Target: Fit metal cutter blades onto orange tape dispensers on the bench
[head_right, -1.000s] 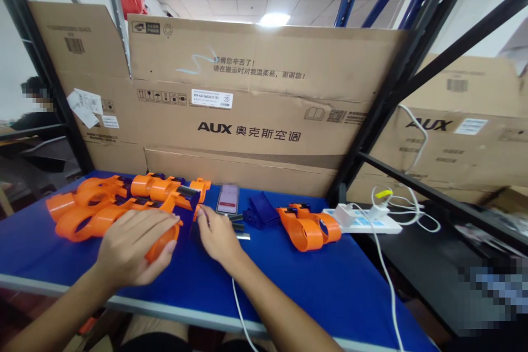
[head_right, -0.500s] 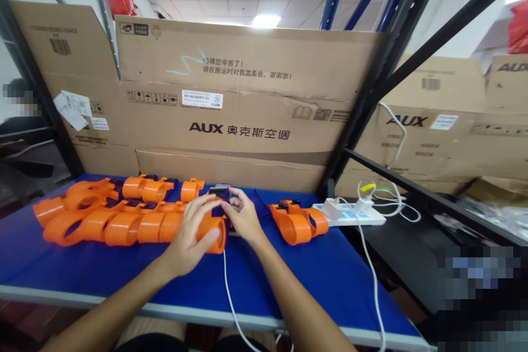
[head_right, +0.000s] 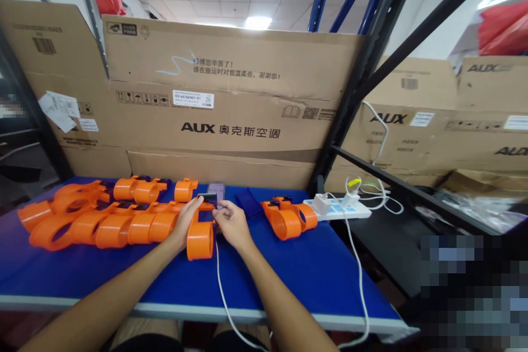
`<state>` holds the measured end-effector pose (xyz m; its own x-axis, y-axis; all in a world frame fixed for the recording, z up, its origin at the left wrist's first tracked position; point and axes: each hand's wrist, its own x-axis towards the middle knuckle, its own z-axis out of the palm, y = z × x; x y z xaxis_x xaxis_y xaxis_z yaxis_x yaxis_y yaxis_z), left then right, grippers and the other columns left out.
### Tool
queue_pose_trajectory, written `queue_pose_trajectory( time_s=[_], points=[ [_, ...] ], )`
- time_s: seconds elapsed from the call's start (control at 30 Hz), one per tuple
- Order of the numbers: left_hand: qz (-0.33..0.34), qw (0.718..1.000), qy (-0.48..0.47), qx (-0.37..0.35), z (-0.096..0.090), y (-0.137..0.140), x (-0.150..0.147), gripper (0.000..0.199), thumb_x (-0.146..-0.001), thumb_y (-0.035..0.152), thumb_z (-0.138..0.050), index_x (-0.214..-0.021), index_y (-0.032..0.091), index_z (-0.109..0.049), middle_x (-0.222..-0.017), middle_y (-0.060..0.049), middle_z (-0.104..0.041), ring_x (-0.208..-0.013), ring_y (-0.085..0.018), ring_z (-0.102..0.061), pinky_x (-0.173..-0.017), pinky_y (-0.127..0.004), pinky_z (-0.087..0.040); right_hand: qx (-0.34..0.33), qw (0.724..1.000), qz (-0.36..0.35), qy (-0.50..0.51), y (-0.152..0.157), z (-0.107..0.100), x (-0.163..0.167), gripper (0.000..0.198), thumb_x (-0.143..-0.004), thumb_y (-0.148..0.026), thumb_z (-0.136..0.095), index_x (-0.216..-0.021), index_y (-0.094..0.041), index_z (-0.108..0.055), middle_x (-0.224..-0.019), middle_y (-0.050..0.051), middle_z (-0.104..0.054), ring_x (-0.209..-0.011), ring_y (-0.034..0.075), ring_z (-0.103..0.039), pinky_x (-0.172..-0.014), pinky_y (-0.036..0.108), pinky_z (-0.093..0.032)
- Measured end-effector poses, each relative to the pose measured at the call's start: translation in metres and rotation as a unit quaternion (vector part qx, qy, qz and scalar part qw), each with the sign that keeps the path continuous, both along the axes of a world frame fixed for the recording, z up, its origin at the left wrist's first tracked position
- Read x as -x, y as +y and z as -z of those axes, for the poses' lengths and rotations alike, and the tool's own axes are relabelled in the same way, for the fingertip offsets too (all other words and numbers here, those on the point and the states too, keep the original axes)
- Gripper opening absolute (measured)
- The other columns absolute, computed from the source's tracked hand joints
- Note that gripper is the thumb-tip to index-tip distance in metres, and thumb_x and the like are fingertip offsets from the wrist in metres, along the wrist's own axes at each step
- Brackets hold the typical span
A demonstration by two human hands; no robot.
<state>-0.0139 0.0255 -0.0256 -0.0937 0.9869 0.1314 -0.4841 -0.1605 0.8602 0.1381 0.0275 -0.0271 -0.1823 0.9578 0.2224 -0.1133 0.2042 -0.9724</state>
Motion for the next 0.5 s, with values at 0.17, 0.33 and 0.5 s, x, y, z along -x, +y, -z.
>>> queue_pose_trajectory(
  time_s=[0.17, 0.33, 0.5],
  points=[
    [0.032, 0.999, -0.023, 0.032, 0.000, -0.006, 0.004, 0.046, -0.064, 0.051, -0.088, -0.089, 0.017, -0.071, -0.072, 0.000, -0.068, -0.067, -0.018, -0.063, -0.065, -0.027, -0.046, 0.004, 1.000, -0.010, -0.028, -0.007, 0.004, 0.003, 0.035, -0.078, -0.052, -0.072, -0.082, -0.018, -0.064, -0.058, -0.003, -0.060, -0.048, 0.015, -0.059, -0.049, 0.027, -0.053],
    [0.032, 0.999, -0.018, 0.031, 0.000, -0.010, 0.003, 0.043, -0.062, 0.051, -0.089, -0.080, 0.016, -0.068, -0.073, -0.001, -0.069, -0.066, -0.017, -0.063, -0.065, -0.027, -0.045, -0.028, 0.997, 0.034, -0.058, -0.006, 0.003, 0.003, 0.026, -0.079, -0.044, -0.068, -0.077, -0.018, -0.064, -0.055, -0.003, -0.056, -0.047, 0.014, -0.054, -0.045, 0.025, -0.045],
    [0.021, 1.000, 0.005, 0.016, -0.001, -0.011, 0.003, 0.046, -0.064, 0.050, -0.088, -0.089, 0.015, -0.074, -0.082, -0.004, -0.073, -0.075, -0.019, -0.066, -0.071, -0.028, -0.047, -0.058, 0.993, 0.043, -0.091, -0.008, 0.001, 0.003, 0.021, -0.080, -0.037, -0.060, -0.071, -0.018, -0.061, -0.057, -0.003, -0.054, -0.050, 0.012, -0.048, -0.046, 0.022, -0.036]
  ],
)
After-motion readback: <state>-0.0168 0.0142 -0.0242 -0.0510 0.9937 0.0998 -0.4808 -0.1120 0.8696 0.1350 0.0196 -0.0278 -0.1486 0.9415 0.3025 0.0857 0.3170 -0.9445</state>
